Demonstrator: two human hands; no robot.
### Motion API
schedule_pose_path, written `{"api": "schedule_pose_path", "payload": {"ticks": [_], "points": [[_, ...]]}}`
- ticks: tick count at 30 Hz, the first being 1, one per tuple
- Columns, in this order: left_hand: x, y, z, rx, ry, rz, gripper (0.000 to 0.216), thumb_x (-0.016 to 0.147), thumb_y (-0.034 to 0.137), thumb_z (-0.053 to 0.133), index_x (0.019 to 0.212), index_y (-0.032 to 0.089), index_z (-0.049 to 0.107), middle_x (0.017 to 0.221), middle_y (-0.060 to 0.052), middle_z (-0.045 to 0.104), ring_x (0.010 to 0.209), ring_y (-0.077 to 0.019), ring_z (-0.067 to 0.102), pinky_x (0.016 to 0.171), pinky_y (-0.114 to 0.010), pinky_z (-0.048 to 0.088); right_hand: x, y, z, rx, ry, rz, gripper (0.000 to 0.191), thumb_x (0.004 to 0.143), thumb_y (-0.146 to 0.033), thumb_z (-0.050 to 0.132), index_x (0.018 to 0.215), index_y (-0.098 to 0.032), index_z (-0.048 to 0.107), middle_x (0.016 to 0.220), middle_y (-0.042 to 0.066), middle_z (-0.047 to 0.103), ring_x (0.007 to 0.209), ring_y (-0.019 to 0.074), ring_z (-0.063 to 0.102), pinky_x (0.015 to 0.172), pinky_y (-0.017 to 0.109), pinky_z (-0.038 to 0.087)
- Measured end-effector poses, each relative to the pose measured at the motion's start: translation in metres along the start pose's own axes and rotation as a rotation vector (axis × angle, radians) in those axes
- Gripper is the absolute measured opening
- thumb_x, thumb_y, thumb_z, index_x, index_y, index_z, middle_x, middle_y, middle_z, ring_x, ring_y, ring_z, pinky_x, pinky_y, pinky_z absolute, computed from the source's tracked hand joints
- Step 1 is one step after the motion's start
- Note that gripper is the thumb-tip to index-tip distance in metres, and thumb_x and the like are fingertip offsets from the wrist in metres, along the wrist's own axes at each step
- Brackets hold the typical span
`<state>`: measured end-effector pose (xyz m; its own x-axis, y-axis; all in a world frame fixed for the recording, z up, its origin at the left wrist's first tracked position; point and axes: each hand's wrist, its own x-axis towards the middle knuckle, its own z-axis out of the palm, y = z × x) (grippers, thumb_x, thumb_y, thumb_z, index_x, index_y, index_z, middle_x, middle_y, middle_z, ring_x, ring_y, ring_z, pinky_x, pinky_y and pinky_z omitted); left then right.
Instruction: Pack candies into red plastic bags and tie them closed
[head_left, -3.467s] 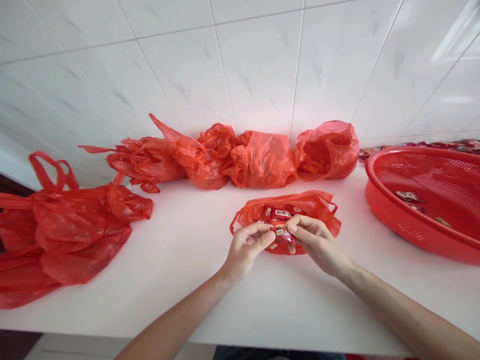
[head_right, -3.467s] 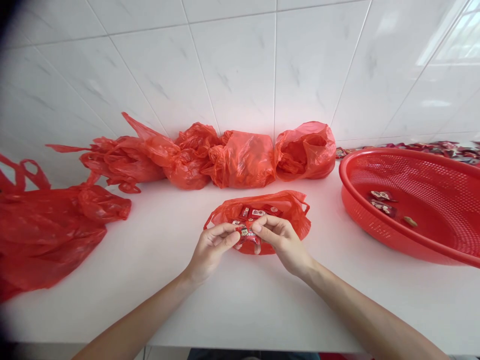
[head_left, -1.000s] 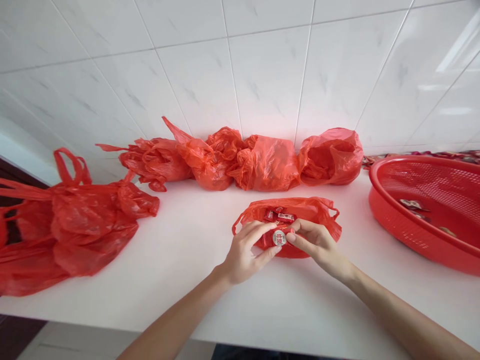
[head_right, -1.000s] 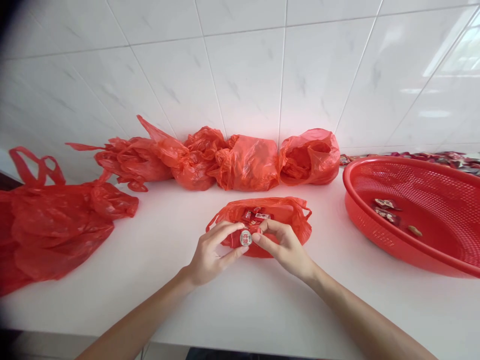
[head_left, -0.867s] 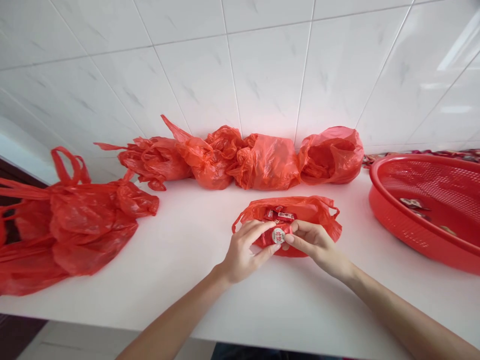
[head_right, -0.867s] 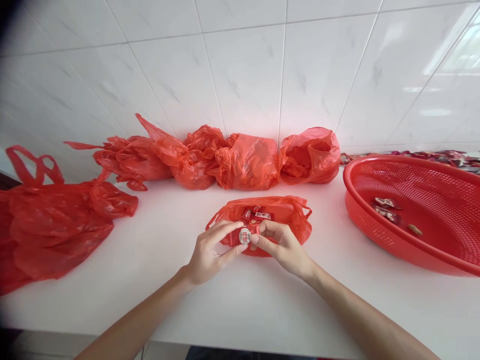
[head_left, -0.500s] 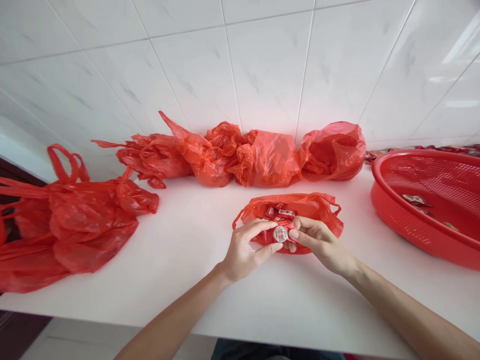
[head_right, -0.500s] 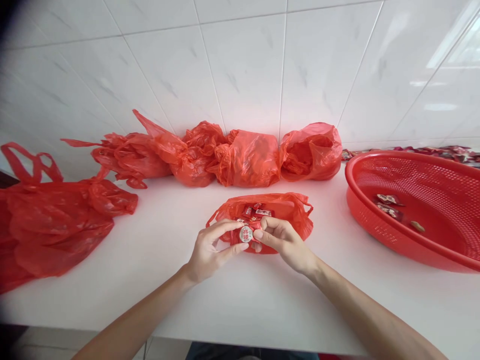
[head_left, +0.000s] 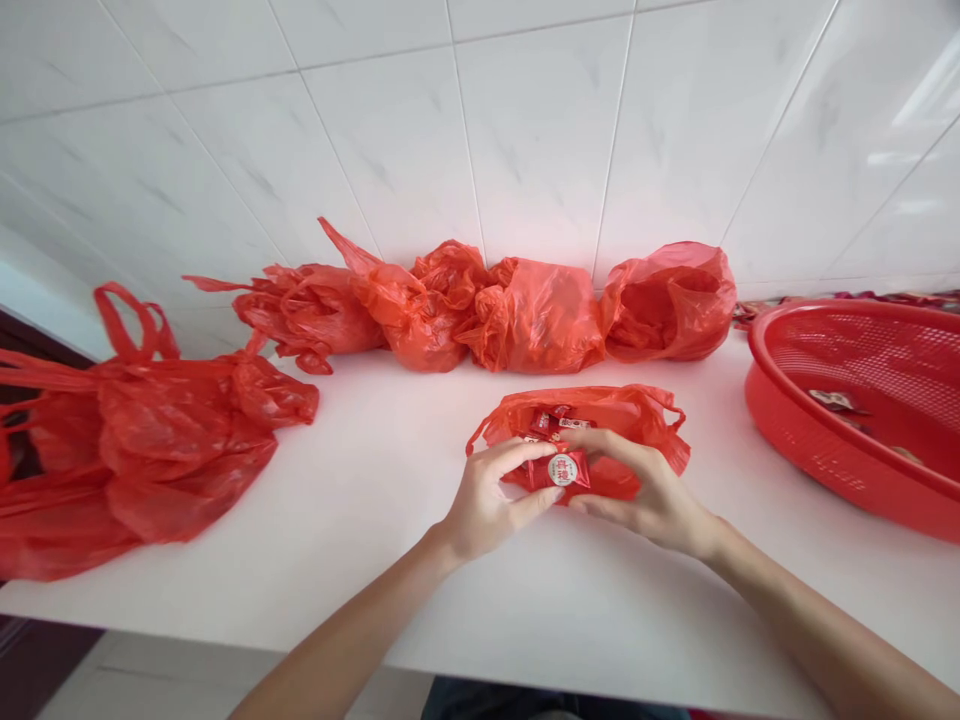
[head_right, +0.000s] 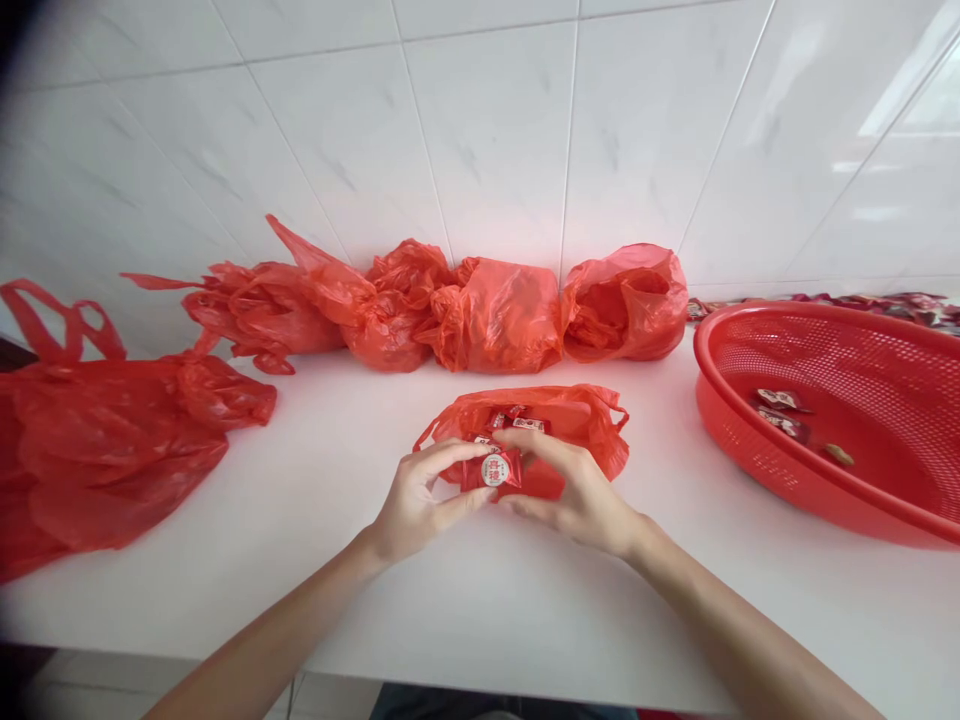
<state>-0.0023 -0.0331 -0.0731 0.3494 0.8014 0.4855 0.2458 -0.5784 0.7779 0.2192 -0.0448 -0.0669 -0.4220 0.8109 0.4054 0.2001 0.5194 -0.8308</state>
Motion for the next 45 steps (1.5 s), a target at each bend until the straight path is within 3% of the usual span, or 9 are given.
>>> {"api": "schedule_pose_path", "payload": {"ticks": [3,10,16,29,35,41,45], "points": [[0.000,0.001,0.000,0.025,-0.008,0.004,0.038,0.078,0.019,0.077,0.115,0.023,0.072,0.113,-0.005,0.077,0.103,-0.0230,0.074,0.095,-0.038,0.060,-0.001,0.001,0.000,-0.162,0.005,-0.052,0.038,0.092,-0.033,0.070,0.128,-0.024,0.063,0.124,0.009,0.072,0.114,0.0240,0.069,0.097,0.037,0.057],[0.000,0.002,-0.004,0.073,-0.043,0.019,0.040,0.078,0.021,0.078,0.118,0.024,0.071,0.114,-0.005,0.077,0.103,-0.0229,0.074,0.094,-0.038,0.061,-0.002,0.003,-0.003,-0.365,0.042,-0.177,0.034,0.096,-0.039,0.064,0.125,-0.023,0.066,0.103,0.009,0.076,0.090,0.0210,0.072,0.077,0.032,0.061],[-0.001,-0.003,-0.004,0.096,-0.075,0.027,0.033,0.078,0.021,0.080,0.111,0.021,0.075,0.108,-0.006,0.079,0.102,-0.0226,0.074,0.096,-0.038,0.060,0.000,0.005,-0.008,-0.477,-0.015,-0.306,0.030,0.100,-0.036,0.056,0.123,-0.020,0.067,0.099,0.011,0.076,0.087,0.0214,0.070,0.075,0.035,0.060],[0.000,-0.005,-0.005,0.057,-0.089,0.053,0.022,0.080,0.026,0.080,0.102,0.022,0.078,0.100,-0.005,0.080,0.107,-0.0244,0.073,0.100,-0.038,0.057,0.001,-0.001,-0.010,-0.380,-0.081,-0.277,0.029,0.101,-0.036,0.054,0.121,-0.019,0.068,0.106,0.011,0.076,0.094,0.0207,0.071,0.082,0.033,0.059],[0.002,-0.007,-0.005,0.013,-0.111,0.080,0.016,0.080,0.030,0.081,0.094,0.022,0.080,0.087,-0.002,0.081,0.084,-0.0196,0.076,0.108,-0.042,0.052,-0.001,-0.001,-0.010,-0.271,-0.099,-0.218,0.029,0.099,-0.037,0.059,0.119,-0.020,0.069,0.109,0.010,0.077,0.099,0.0205,0.072,0.086,0.032,0.059],[0.001,-0.005,-0.007,-0.036,-0.099,0.018,0.029,0.081,0.030,0.079,0.108,0.021,0.075,0.106,-0.007,0.079,0.104,-0.0242,0.073,0.095,-0.038,0.059,0.000,-0.002,-0.007,-0.176,-0.032,-0.134,0.031,0.096,-0.039,0.062,0.121,-0.021,0.069,0.110,0.008,0.077,0.099,0.0205,0.074,0.088,0.031,0.060],[0.001,-0.003,-0.009,0.066,-0.096,0.076,0.038,0.081,0.027,0.078,0.118,0.024,0.071,0.115,-0.006,0.077,0.111,-0.0249,0.071,0.106,-0.044,0.053,-0.001,-0.001,-0.007,-0.181,0.013,-0.090,0.032,0.094,-0.036,0.067,0.122,-0.021,0.069,0.114,0.009,0.077,0.103,0.0229,0.074,0.091,0.035,0.060]]}}
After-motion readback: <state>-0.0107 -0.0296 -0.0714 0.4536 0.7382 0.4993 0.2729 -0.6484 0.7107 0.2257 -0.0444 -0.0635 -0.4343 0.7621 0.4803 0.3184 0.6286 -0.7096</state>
